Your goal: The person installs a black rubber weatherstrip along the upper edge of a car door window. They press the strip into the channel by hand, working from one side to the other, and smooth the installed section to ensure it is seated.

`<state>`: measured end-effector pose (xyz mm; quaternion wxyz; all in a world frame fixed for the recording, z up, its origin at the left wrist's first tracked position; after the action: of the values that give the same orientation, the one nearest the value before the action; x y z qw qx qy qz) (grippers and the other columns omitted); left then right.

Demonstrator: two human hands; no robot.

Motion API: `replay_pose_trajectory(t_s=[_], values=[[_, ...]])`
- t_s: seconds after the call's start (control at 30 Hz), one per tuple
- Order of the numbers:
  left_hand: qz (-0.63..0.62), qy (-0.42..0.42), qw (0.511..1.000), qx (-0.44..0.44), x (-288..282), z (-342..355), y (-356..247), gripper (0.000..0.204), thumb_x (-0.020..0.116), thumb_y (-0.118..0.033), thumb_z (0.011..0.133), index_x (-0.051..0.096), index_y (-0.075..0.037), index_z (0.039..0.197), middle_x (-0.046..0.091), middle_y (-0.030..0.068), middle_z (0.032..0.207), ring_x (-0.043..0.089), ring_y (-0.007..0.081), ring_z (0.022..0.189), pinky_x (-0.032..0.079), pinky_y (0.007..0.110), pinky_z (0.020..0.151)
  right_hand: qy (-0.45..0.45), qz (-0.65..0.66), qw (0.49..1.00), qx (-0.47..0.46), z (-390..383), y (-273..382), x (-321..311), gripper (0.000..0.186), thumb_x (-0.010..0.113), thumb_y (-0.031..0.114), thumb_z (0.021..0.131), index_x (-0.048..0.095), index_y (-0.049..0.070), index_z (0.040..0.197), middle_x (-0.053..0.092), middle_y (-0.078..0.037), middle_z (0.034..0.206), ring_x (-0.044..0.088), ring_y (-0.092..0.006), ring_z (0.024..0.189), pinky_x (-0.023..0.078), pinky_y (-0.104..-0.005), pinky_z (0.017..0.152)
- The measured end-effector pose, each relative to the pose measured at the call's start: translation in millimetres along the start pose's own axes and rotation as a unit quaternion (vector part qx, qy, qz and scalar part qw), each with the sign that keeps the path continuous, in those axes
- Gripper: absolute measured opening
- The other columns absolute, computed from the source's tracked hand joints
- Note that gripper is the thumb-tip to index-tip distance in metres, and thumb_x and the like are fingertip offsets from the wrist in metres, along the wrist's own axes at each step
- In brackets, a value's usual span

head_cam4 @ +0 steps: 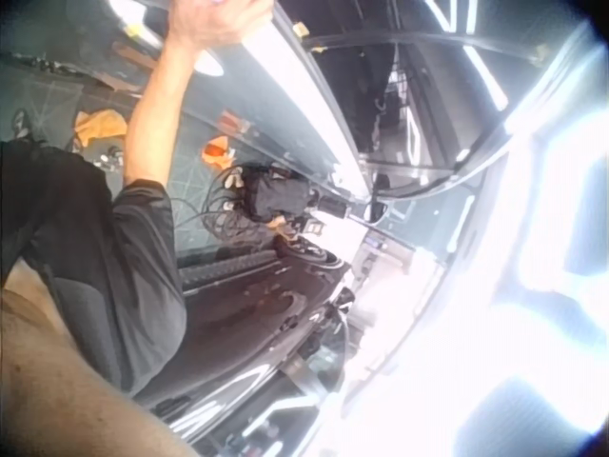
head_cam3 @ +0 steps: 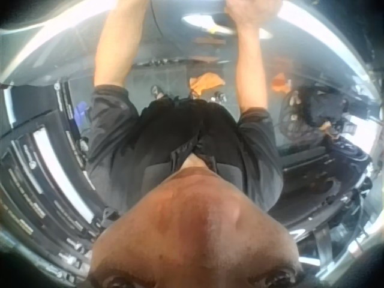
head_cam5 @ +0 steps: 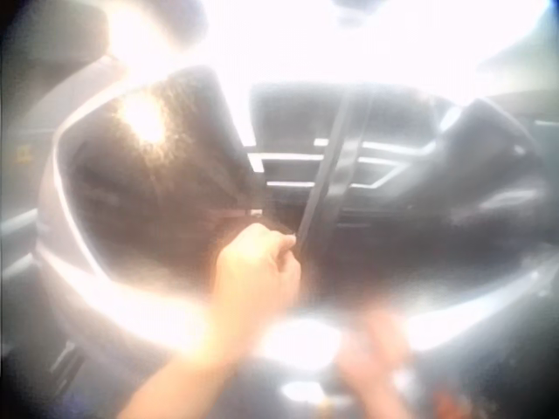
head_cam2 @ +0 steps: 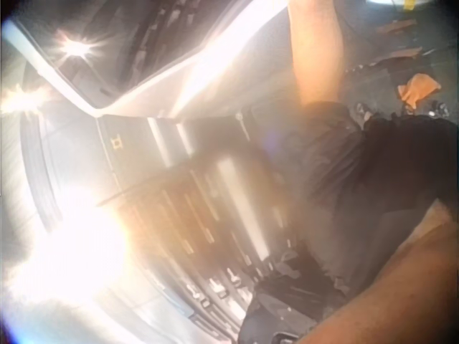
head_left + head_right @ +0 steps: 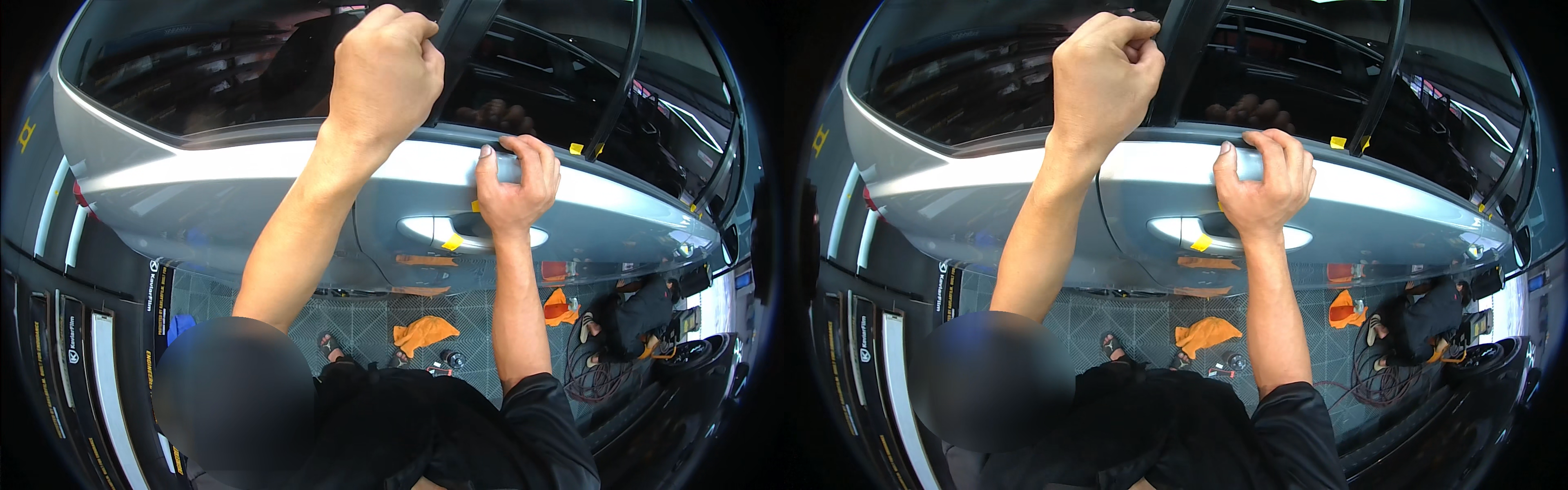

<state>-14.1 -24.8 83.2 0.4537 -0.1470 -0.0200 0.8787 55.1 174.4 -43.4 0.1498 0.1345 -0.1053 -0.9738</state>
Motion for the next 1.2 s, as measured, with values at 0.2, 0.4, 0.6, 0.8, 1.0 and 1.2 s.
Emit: replay_pose_trajectory(t_s=[0.2,0.4,0.6,0.8,1.0,1.2], values=[[-0.007,-0.039,0.999,-0.033,-8.0,-3.0,10.7,0.015,0.078,-0.004,0.085,0.082,-0.001,0.099,0.077,0.0107,0.088,0.075,0.0172,0.075,0.061,0.028,0.072,-0.002,0.003,1.0,0.002,0.3,-1.7,0.3,0.026,0.078,0.028,0.078,0.079,0.01,0.096,0.071,-0.007,0.104,0.064,-0.0244,0.097,0.049,-0.0429,0.082],[-0.019,-0.031,0.999,-0.033,-1.8,1.4,6.2,0.014,0.076,-0.003,0.085,0.081,0.0,0.098,0.077,0.0127,0.088,0.075,0.0189,0.075,0.061,0.03,0.071,0.002,0.0,1.0,0.003,0.0,-0.9,0.5,0.026,0.078,0.028,0.078,0.079,0.009,0.096,0.072,-0.007,0.104,0.064,-0.024,0.097,0.049,-0.0433,0.081],[0.018,-0.01,0.999,0.03,5.2,30.6,-6.4,0.017,0.074,-0.005,0.087,0.081,0.0,0.101,0.079,0.0121,0.09,0.077,0.0191,0.077,0.062,0.031,0.073,0.003,0.0,1.0,0.013,0.3,-0.1,-0.6,0.025,0.078,0.026,0.077,0.079,0.009,0.095,0.071,-0.007,0.106,0.064,-0.0242,0.098,0.047,-0.0424,0.084],[0.014,-0.022,1.0,0.001,3.2,48.8,-12.2,0.015,0.069,-0.003,0.084,0.077,0.004,0.095,0.073,0.0254,0.09,0.073,0.04,0.086,0.059,0.044,0.081,0.001,-0.004,1.0,0.009,1.5,1.5,-1.4,0.025,0.078,0.026,0.077,0.078,0.009,0.095,0.071,-0.007,0.106,0.064,-0.0244,0.098,0.047,-0.0425,0.083],[-0.012,-0.013,0.997,-0.073,6.7,53.1,-4.9,0.015,0.068,-0.002,0.083,0.077,0.004,0.093,0.074,0.0249,0.091,0.073,0.0397,0.087,0.059,0.045,0.082,-0.006,0.002,1.0,0.002,1.6,1.2,-2.4,0.025,0.079,0.027,0.077,0.079,0.009,0.094,0.072,-0.008,0.104,0.065,-0.0247,0.097,0.048,-0.0425,0.08],[-0.012,0.003,0.996,-0.087,7.8,56.8,-4.7,0.016,0.069,-0.003,0.084,0.077,0.004,0.095,0.074,0.0251,0.093,0.074,0.0387,0.088,0.06,0.043,0.083,-0.007,0.01,1.0,0.005,0.9,-0.5,-1.9,0.026,0.079,0.028,0.077,0.079,0.008,0.094,0.072,-0.009,0.104,0.065,-0.0248,0.097,0.048,-0.0426,0.079]])
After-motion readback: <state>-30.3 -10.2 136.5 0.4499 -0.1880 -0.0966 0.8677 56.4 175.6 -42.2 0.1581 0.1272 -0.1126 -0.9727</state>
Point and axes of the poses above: each hand's wrist, its own z-axis towards the middle knuckle, its own x-axis out of the palm, y = z × x, the point moved 6 cm from there along z, towards the middle knuckle
